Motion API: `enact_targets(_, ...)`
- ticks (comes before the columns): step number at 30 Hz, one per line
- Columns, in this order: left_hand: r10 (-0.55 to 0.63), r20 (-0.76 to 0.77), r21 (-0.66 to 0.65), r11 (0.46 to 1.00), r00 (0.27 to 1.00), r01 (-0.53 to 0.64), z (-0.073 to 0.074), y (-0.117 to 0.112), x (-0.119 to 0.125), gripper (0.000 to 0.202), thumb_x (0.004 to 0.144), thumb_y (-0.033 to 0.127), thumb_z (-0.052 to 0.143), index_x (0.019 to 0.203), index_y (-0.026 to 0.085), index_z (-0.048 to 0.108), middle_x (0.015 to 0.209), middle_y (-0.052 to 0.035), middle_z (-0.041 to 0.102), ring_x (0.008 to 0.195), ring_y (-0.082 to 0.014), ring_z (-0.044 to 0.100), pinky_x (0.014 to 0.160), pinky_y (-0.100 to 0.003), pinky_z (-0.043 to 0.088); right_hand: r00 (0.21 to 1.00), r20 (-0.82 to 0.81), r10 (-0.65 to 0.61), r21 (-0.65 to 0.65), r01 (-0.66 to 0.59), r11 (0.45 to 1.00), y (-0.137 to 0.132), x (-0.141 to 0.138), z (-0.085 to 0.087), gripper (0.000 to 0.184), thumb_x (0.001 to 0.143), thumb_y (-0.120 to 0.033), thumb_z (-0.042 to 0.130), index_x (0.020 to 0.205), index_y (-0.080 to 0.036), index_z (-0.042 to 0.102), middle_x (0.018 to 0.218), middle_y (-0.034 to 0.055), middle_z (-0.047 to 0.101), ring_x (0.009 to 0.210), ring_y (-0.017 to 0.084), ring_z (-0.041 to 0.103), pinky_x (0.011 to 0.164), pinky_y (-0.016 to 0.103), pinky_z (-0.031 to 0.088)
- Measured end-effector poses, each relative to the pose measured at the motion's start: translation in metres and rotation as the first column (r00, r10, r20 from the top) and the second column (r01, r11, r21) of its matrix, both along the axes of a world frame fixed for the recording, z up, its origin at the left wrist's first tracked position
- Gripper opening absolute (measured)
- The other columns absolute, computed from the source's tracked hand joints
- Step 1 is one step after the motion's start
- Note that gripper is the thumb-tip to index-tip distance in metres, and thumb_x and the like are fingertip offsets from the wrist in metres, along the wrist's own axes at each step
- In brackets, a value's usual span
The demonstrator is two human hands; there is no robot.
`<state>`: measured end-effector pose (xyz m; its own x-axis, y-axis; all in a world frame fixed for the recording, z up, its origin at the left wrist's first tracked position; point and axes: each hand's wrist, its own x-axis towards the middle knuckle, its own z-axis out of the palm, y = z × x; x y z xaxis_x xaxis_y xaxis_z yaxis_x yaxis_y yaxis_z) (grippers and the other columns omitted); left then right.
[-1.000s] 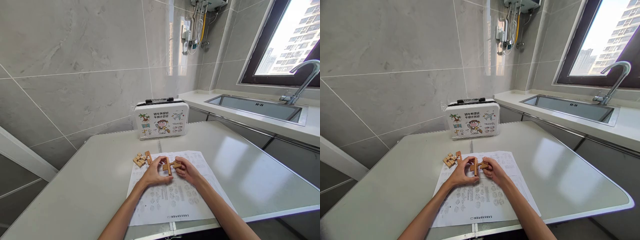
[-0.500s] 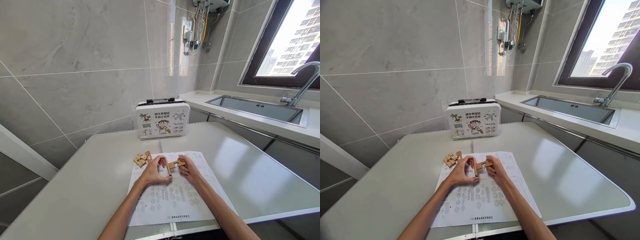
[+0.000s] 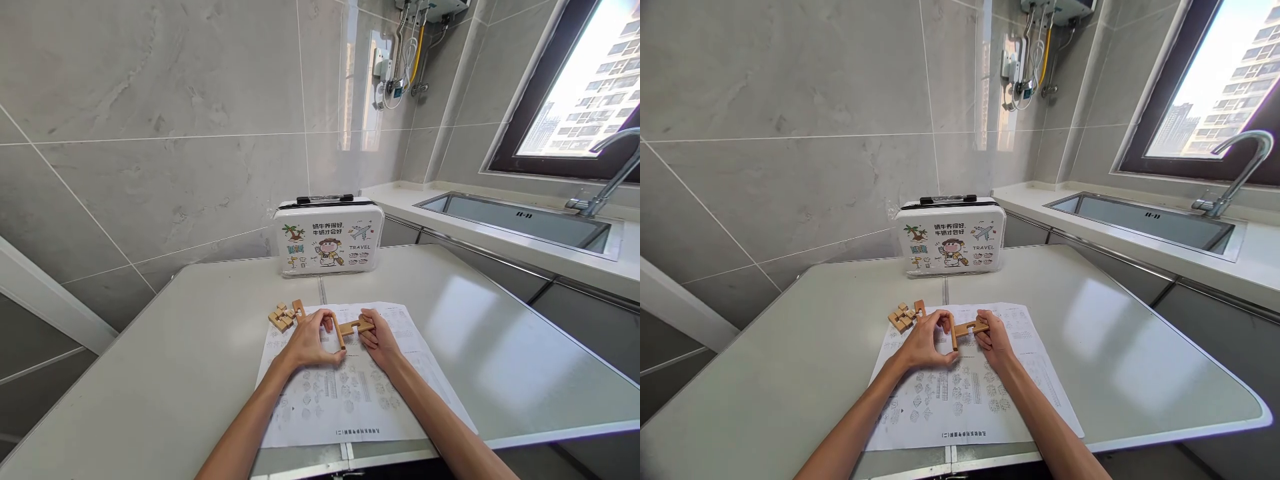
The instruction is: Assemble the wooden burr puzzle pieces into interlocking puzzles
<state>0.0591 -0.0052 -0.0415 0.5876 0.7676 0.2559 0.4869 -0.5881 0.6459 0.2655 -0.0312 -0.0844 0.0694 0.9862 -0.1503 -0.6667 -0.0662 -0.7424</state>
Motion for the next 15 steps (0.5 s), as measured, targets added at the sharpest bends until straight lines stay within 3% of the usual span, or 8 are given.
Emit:
enact_targets(6,-0.031,-0.029,0.011,0.999,0.999,0.032,0.0046,-0.0038,-0.0025,0.071,0.056,0.038,0.089,0.117,0.023,0.057,0.098,-0.0019,0.069,0.093,-0.0257,0.066,0.084,-0.037,0.052,1.000,0.006,0.009,-0.007,-0.009,1.000,-0.0026,0.0018,0.0012,0.050,0.080,-0.039,0.078,0.064,-0.025,0.033,0.047,-0.0129,0.027,0.035,0.003,0.014,0.030,0.019,0.016)
enact_targets(15,0.008,-0.046,0.070,0.998,0.999,-0.005,0.0039,-0.0013,-0.0035,0.068,0.056,0.040,0.088,0.115,0.025,0.058,0.094,-0.0011,0.067,0.089,-0.0268,0.066,0.088,-0.041,0.051,1.000,0.030,0.004,0.001,-0.004,1.000,-0.0037,-0.0007,0.0024,0.049,0.081,-0.039,0.077,0.066,-0.025,0.033,0.048,-0.0131,0.027,0.035,0.003,0.015,0.030,0.020,0.016)
